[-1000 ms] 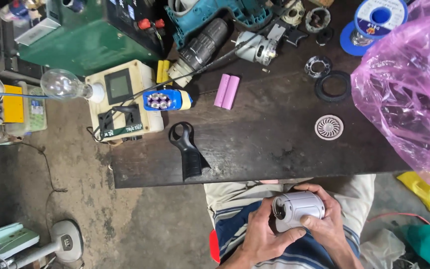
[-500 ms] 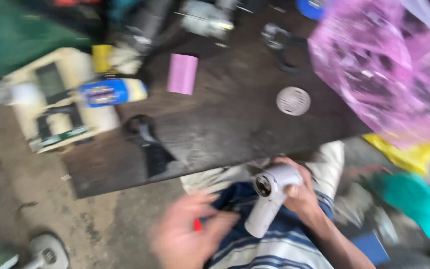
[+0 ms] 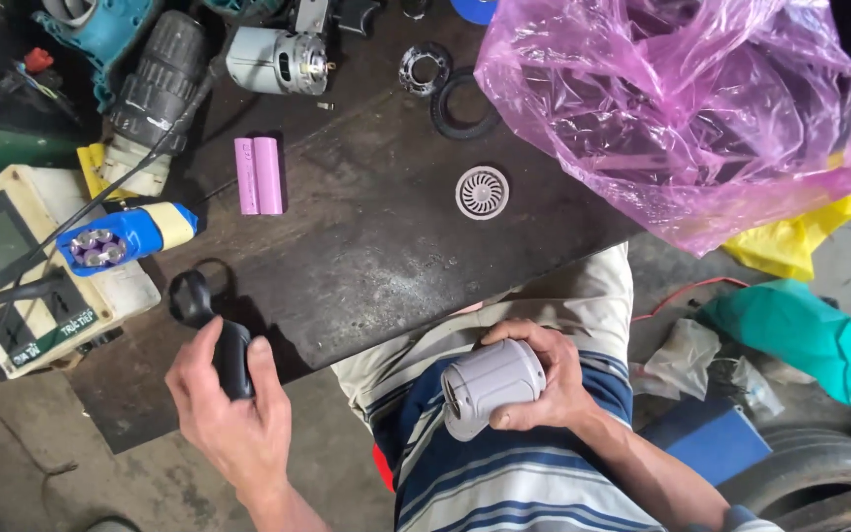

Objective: Assembling the plastic casing of a handheld electronic device and securing it with screws using a screwdriver.

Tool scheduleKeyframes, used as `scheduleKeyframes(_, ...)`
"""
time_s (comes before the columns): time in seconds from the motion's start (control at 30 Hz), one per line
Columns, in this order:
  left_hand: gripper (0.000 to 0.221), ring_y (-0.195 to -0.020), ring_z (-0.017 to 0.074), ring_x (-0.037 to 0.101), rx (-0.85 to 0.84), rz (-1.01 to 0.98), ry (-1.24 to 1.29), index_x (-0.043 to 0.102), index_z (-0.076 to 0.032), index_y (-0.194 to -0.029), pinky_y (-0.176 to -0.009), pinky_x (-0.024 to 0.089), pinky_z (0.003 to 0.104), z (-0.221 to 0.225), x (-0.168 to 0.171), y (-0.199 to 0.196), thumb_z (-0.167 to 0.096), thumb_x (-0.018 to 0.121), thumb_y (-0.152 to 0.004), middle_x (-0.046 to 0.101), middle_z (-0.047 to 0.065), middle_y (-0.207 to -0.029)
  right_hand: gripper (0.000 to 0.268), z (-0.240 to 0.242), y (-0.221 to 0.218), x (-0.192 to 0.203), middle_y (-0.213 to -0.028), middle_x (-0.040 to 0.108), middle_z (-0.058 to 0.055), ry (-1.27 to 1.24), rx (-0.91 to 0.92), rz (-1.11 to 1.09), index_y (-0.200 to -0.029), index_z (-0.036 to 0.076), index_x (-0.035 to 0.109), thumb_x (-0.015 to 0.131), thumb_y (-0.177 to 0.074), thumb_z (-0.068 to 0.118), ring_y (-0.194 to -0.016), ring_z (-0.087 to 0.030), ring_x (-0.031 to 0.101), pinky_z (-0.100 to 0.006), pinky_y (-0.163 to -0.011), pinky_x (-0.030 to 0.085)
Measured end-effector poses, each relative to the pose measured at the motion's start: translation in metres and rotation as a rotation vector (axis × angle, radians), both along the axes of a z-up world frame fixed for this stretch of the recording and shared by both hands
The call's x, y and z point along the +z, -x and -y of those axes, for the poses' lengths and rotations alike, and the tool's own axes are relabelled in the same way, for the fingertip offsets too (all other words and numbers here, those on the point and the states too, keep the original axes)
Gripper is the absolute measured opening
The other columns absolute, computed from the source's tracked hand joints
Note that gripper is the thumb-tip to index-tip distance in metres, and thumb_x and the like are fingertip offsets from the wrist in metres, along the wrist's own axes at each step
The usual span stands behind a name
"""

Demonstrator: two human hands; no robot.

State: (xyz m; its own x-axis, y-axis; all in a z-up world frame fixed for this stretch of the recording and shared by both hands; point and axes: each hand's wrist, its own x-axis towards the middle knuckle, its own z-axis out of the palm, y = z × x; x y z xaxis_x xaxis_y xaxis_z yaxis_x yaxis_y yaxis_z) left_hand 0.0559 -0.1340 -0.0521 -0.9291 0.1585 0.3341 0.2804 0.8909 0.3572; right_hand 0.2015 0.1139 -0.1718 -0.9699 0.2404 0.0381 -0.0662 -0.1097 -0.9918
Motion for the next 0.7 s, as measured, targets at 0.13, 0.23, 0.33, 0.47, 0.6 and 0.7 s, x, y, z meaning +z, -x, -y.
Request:
scheduleKeyframes(0.13,0.041,-0.117,0.0290,0.064,0.064,0.099,-0.493,0.057,0.008,-0.134,-0.104,0.054,0.035,0.006,-0.023,-0.034,-0.005,0.069,-0.097,0.064,0.022,-0.126,0.078,-0.003,-0.001,-0.001,-0.100,0.074,-0.005,0.057,-0.001,-0.051,-0.117,0.010,0.067,0.087,-0.065,0.064,-0.085,-0.015,0.073,-0.025,-0.076,0.058)
scheduleKeyframes(0.23,0.058,-0.086,0.0260,0.065,0.082,0.097,-0.877,0.053,0.006,-0.133,-0.079,0.056,0.032,-0.006,-0.042,-0.073,-0.018,0.062,-0.082,0.066,0.025,-0.119,0.078,-0.005,0.000,-0.002,-0.102,0.075,-0.005,0.141,0.004,-0.047,-0.118,0.009,0.067,0.087,-0.067,0.065,-0.086,-0.015,0.074,-0.025,-0.077,0.060)
scheduleKeyframes(0.33,0.064,-0.093,0.0260,0.075,0.245,0.305,-0.812,0.063,-0.001,-0.128,-0.088,0.065,0.035,-0.016,-0.068,-0.127,0.003,0.055,-0.064,0.074,0.018,-0.113,0.087,-0.005,0.002,-0.006,-0.097,0.077,-0.010,0.416,0.038,0.027,-0.120,0.001,0.064,0.093,-0.068,0.064,-0.077,-0.014,0.073,-0.024,-0.065,0.059)
scheduleKeyframes(0.47,0.071,-0.099,0.0288,0.072,-0.040,0.591,-0.830,0.059,0.004,-0.134,-0.085,0.061,0.036,-0.048,-0.072,-0.139,-0.014,0.084,-0.070,0.069,0.021,-0.117,0.091,-0.001,0.006,-0.008,-0.093,0.072,-0.007,0.460,-0.061,0.108,-0.113,0.000,0.064,0.090,-0.067,0.074,-0.079,-0.012,0.066,-0.026,-0.069,0.052)
scheduleKeyframes(0.6,0.055,-0.097,0.0351,0.067,-0.401,0.408,-0.570,0.057,0.008,-0.130,-0.088,0.059,0.044,-0.075,-0.054,-0.122,-0.029,0.071,-0.092,0.069,0.021,-0.122,0.086,0.002,0.005,-0.015,-0.107,0.069,-0.012,0.606,-0.104,0.028,-0.118,-0.003,0.062,0.095,-0.072,0.062,-0.092,-0.019,0.068,-0.030,-0.079,0.055)
scheduleKeyframes(0.7,0.054,-0.096,0.0330,0.068,-0.424,0.412,-0.578,0.055,0.006,-0.134,-0.083,0.062,0.040,-0.075,-0.058,-0.125,-0.027,0.069,-0.094,0.071,0.020,-0.124,0.081,0.002,0.008,-0.014,-0.106,0.070,-0.014,0.684,-0.112,-0.010,-0.121,-0.004,0.062,0.097,-0.075,0.052,-0.091,-0.020,0.069,-0.030,-0.078,0.056)
